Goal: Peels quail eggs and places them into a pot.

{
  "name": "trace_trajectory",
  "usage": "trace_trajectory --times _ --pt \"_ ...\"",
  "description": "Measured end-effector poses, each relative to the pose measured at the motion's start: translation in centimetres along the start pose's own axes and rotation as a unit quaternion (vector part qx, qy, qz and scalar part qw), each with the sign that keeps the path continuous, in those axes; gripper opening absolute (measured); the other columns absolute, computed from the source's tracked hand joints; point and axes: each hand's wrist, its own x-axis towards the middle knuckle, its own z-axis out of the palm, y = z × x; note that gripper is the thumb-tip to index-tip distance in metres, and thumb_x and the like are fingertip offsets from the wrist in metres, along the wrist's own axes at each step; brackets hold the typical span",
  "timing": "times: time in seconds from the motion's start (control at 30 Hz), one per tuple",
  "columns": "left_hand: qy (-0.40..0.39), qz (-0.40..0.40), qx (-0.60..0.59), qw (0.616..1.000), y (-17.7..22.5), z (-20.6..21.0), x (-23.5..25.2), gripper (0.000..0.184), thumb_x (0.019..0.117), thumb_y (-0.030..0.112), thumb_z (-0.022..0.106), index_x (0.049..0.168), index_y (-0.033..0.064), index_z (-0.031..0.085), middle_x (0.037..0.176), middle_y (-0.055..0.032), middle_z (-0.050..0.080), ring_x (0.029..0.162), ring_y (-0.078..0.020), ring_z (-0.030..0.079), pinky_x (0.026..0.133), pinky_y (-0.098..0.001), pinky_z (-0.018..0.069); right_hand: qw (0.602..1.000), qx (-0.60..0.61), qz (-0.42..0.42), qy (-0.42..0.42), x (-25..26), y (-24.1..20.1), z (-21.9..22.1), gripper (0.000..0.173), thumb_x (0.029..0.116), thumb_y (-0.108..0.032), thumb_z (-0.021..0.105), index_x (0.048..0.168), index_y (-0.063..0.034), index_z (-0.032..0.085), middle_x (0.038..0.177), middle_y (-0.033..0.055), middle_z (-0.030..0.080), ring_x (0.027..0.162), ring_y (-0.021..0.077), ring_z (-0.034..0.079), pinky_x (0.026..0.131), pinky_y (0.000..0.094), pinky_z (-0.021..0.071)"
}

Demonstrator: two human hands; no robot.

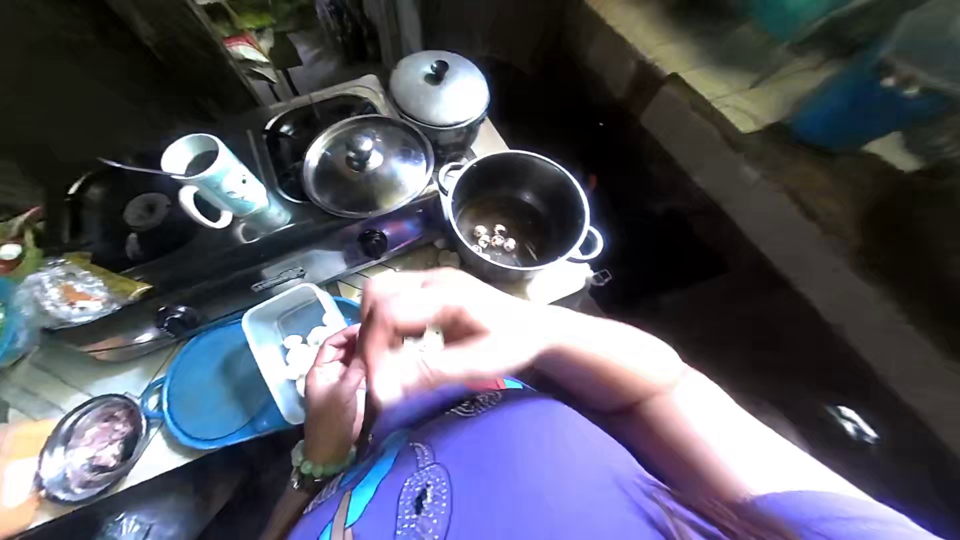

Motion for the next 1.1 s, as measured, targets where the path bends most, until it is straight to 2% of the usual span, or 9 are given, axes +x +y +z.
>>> trace_trajectory --times 0.07,0.1,0.17,0.23,0.37,0.53,0.7,0.9,1.1 --pt "0.009 0.010 0.027 1.000 -0.1 0.2 -0.1 0.029 0.0895 -0.006 0.063 0.117 0.0001 0.060 0.102 -0.0015 0.073 0.087 -0.0137 0.072 0.078 -0.0317 0.0622 0.974 -0.159 0.134 0.086 -1.8 4.9 0.2 0.017 0.0955 -0.013 0.069 0.088 0.0024 0.071 0.082 0.0067 0.064 0.072 0.0067 0.060 0.065 0.0214 0.0512" --pt "0.009 0.016 0.028 0.999 -0.1 0.2 -0.1 0.029 0.0882 -0.008 0.064 0.117 -0.0005 0.061 0.103 -0.0027 0.072 0.087 -0.0147 0.072 0.078 -0.0326 0.0623 0.961 -0.185 0.176 0.104 -2.8 6.9 0.5 0.020 0.0959 -0.018 0.070 0.092 0.0007 0.072 0.082 0.0063 0.064 0.071 0.0071 0.059 0.066 0.0221 0.0507" --pt "0.001 0.036 0.023 0.999 -0.3 0.4 -0.1 0.030 0.0866 -0.009 0.067 0.115 0.0007 0.062 0.103 -0.0028 0.072 0.089 -0.0147 0.072 0.080 -0.0329 0.0622 0.954 -0.194 0.204 0.104 -4.6 9.2 1.2 0.027 0.0960 -0.026 0.071 0.099 0.0006 0.075 0.085 0.0082 0.067 0.073 0.0078 0.060 0.068 0.0226 0.0510" --pt "-0.003 0.051 0.020 0.998 -0.5 0.6 -0.1 0.030 0.0849 -0.008 0.070 0.112 0.0022 0.063 0.102 -0.0020 0.073 0.089 -0.0136 0.072 0.080 -0.0319 0.0621 0.955 -0.195 0.197 0.104 -5.6 9.9 1.8 0.029 0.0971 -0.027 0.069 0.101 0.0002 0.076 0.088 0.0092 0.071 0.077 0.0069 0.063 0.072 0.0210 0.0521" --pt "-0.003 0.067 0.039 0.997 -1.1 0.9 -0.3 0.031 0.0828 -0.012 0.070 0.111 -0.0006 0.063 0.102 -0.0020 0.073 0.089 -0.0122 0.072 0.082 -0.0302 0.0618 0.954 -0.224 0.153 0.127 -6.5 10.1 2.4 0.022 0.0973 -0.018 0.066 0.098 0.0002 0.078 0.087 0.0106 0.073 0.078 0.0070 0.066 0.075 0.0189 0.0534" --pt "-0.003 0.078 0.084 0.993 -1.4 0.9 -0.7 0.032 0.0808 -0.012 0.072 0.111 -0.0044 0.063 0.102 -0.0029 0.073 0.089 -0.0112 0.072 0.082 -0.0286 0.0620 0.951 -0.260 0.132 0.105 -6.8 9.9 2.4 0.018 0.0945 -0.012 0.065 0.094 0.0015 0.078 0.085 0.0125 0.073 0.076 0.0091 0.068 0.074 0.0183 0.0540" --pt "-0.025 0.070 0.107 0.991 -1.5 0.7 -1.0 0.032 0.0829 -0.009 0.072 0.113 -0.0058 0.063 0.103 -0.0040 0.073 0.088 -0.0111 0.072 0.081 -0.0283 0.0622 0.941 -0.286 0.138 0.115 -7.0 10.0 2.8 0.015 0.0896 -0.010 0.066 0.087 0.0030 0.074 0.080 0.0124 0.070 0.070 0.0097 0.064 0.067 0.0189 0.0519" --pt "-0.095 -0.020 -0.051 0.994 -1.3 0.6 -1.1 0.027 0.0943 0.000 0.062 0.121 0.0021 0.064 0.109 -0.0041 0.073 0.091 -0.0158 0.073 0.078 -0.0336 0.0626 0.937 -0.253 0.197 0.136 -7.2 9.3 2.7 0.019 0.0919 -0.013 0.063 0.088 0.0038 0.070 0.081 0.0103 0.066 0.070 0.0047 0.058 0.065 0.0161 0.0469" --pt "-0.110 -0.106 -0.141 0.978 -1.3 1.0 -1.2 0.027 0.0982 0.000 0.052 0.122 0.0003 0.064 0.107 -0.0072 0.073 0.089 -0.0160 0.072 0.081 -0.0330 0.0616 0.930 -0.243 0.241 0.138 -7.8 9.6 2.0 0.020 0.0934 -0.014 0.062 0.090 0.0030 0.071 0.081 0.0080 0.065 0.072 0.0016 0.056 0.066 0.0153 0.0450"
